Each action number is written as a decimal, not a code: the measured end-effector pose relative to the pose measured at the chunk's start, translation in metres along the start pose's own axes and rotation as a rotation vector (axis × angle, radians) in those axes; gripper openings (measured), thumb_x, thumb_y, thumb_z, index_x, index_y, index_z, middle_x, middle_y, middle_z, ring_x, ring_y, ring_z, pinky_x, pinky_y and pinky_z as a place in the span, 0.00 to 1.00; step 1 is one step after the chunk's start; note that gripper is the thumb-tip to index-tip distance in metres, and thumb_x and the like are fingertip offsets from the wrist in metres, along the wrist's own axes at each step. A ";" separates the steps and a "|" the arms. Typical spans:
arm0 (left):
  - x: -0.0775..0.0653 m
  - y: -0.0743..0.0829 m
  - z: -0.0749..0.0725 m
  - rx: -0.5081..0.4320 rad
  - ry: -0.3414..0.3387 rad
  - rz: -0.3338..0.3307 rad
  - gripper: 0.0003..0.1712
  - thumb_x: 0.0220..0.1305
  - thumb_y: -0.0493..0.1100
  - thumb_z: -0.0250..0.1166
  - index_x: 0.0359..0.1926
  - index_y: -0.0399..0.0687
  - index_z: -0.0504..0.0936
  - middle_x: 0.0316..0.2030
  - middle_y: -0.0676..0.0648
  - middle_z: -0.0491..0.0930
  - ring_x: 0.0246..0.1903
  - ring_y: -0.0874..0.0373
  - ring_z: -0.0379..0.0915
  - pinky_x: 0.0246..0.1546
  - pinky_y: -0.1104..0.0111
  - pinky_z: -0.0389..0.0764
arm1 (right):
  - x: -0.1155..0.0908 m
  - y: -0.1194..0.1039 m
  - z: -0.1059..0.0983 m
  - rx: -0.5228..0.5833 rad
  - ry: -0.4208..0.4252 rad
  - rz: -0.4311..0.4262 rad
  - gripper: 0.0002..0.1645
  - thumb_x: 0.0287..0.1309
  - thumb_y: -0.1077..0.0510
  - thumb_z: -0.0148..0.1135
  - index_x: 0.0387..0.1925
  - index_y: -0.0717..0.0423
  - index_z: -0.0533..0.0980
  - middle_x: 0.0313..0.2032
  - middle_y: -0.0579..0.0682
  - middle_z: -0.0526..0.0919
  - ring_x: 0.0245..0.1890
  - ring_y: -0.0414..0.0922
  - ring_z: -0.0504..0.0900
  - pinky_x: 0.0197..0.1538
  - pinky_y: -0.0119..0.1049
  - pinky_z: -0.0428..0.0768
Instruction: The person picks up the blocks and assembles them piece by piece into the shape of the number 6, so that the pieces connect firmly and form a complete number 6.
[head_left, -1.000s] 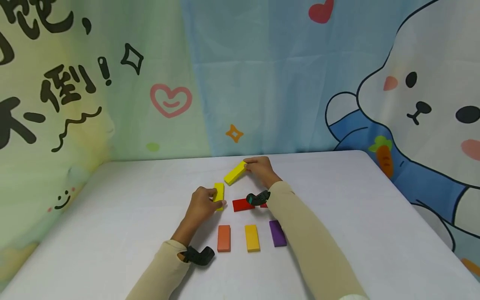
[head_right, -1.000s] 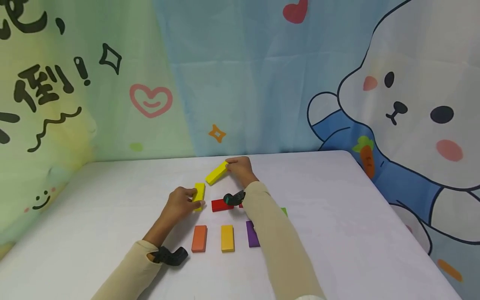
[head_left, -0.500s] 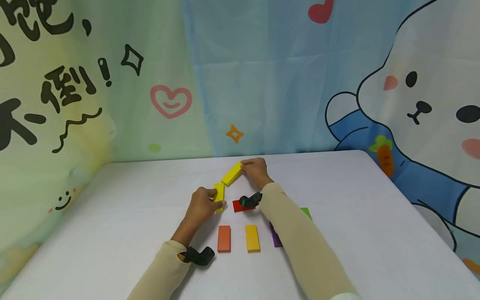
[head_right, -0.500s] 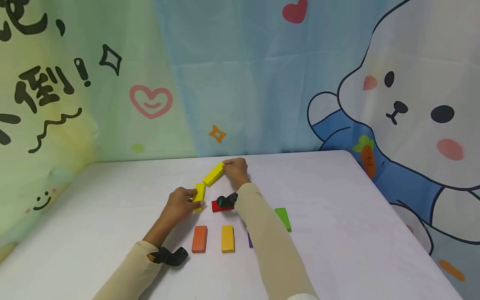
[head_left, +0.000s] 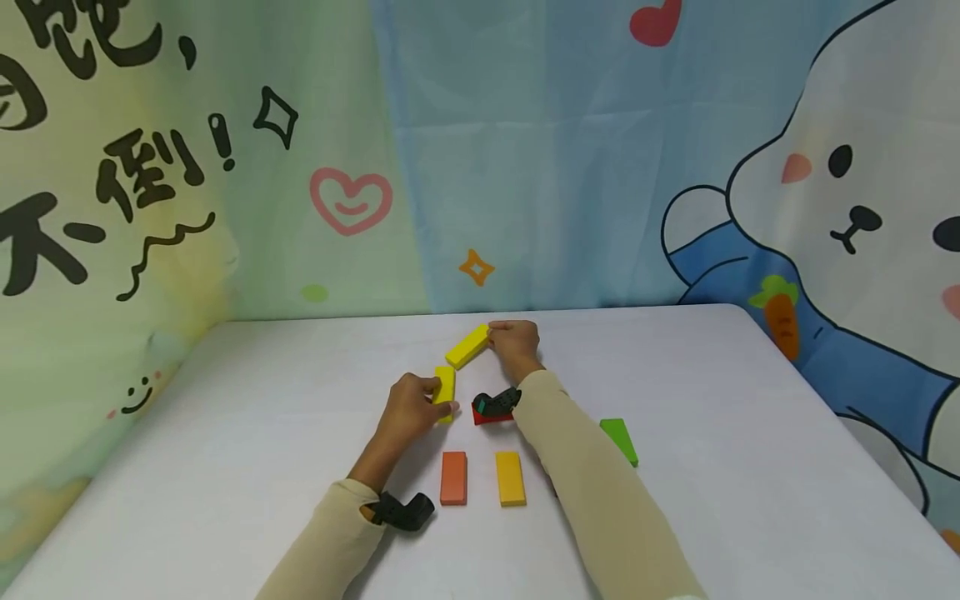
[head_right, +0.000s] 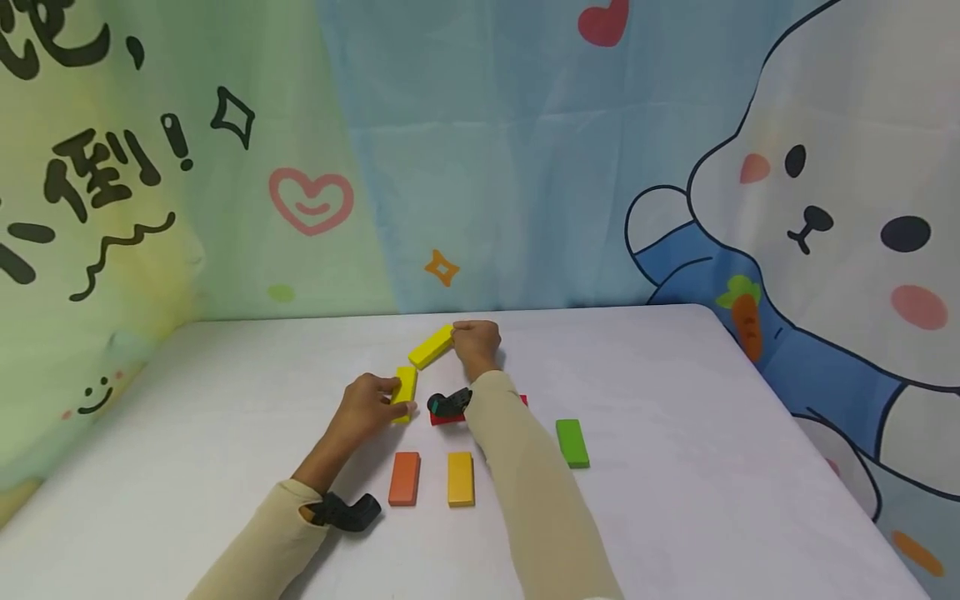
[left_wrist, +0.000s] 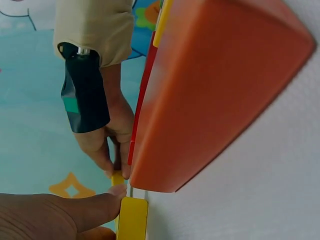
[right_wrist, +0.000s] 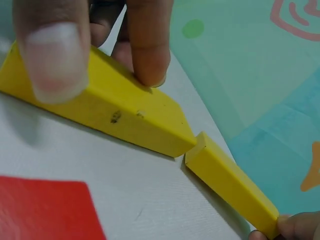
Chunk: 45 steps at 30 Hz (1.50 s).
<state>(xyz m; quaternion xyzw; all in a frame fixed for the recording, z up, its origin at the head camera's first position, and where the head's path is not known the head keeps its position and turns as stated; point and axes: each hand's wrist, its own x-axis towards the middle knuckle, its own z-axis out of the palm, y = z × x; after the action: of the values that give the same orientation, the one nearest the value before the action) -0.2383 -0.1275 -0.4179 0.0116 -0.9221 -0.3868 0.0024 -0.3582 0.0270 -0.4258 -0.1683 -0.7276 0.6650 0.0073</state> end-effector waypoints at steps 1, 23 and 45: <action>-0.001 0.000 0.000 -0.004 0.003 -0.002 0.29 0.53 0.39 0.76 0.55 0.31 0.80 0.48 0.35 0.76 0.42 0.49 0.73 0.33 0.69 0.81 | 0.000 0.001 0.000 -0.006 0.000 -0.008 0.09 0.59 0.67 0.64 0.42 0.63 0.84 0.46 0.57 0.83 0.42 0.46 0.83 0.45 0.31 0.82; -0.002 0.000 0.000 0.009 0.010 0.011 0.29 0.54 0.40 0.75 0.55 0.32 0.80 0.50 0.36 0.76 0.43 0.49 0.75 0.33 0.70 0.82 | 0.003 0.010 -0.008 -0.193 -0.104 -0.216 0.19 0.65 0.61 0.59 0.57 0.60 0.78 0.51 0.52 0.82 0.53 0.47 0.77 0.56 0.36 0.77; -0.002 0.003 -0.001 0.013 0.006 -0.024 0.30 0.54 0.40 0.75 0.57 0.33 0.79 0.48 0.38 0.76 0.43 0.49 0.73 0.36 0.69 0.82 | 0.001 0.000 -0.028 -0.365 -0.315 -0.349 0.23 0.67 0.63 0.56 0.62 0.62 0.73 0.55 0.53 0.81 0.58 0.47 0.75 0.59 0.38 0.75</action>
<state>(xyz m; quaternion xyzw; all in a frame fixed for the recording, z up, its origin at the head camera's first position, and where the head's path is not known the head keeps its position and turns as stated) -0.2359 -0.1260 -0.4145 0.0236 -0.9244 -0.3806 0.0004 -0.3523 0.0545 -0.4230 0.0658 -0.8454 0.5297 -0.0218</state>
